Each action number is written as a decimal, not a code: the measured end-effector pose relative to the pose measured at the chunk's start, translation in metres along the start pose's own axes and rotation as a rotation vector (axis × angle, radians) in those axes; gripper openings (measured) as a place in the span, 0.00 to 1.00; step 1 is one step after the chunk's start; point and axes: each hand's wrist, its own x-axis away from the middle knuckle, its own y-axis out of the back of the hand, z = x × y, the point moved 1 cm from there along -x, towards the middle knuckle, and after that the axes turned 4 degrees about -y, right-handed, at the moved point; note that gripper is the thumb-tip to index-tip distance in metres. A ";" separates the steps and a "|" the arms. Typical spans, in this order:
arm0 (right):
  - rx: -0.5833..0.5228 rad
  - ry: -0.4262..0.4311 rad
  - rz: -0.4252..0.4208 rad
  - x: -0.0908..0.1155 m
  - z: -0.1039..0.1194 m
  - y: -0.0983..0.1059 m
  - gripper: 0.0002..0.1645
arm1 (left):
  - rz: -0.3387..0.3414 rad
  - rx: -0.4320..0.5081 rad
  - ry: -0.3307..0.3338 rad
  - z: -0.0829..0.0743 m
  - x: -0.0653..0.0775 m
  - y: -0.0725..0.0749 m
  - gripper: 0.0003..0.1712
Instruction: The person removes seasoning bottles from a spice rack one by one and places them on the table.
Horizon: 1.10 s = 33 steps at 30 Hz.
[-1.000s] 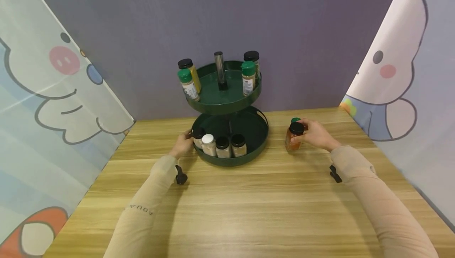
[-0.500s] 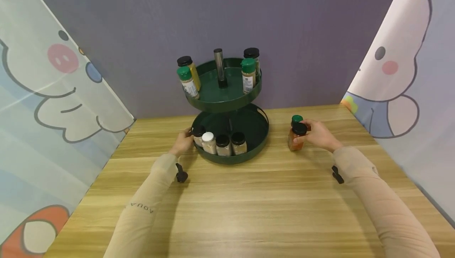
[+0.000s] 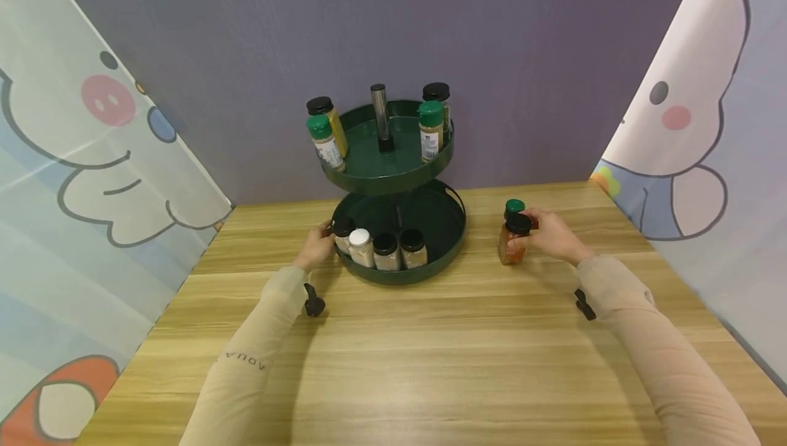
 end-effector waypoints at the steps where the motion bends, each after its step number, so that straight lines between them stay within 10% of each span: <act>1: -0.001 -0.001 0.002 0.000 0.001 0.000 0.50 | 0.001 0.002 -0.001 -0.001 0.001 0.000 0.31; 33: -0.061 -0.011 0.070 0.006 0.010 0.011 0.46 | -0.024 -0.007 -0.007 -0.003 0.002 -0.001 0.30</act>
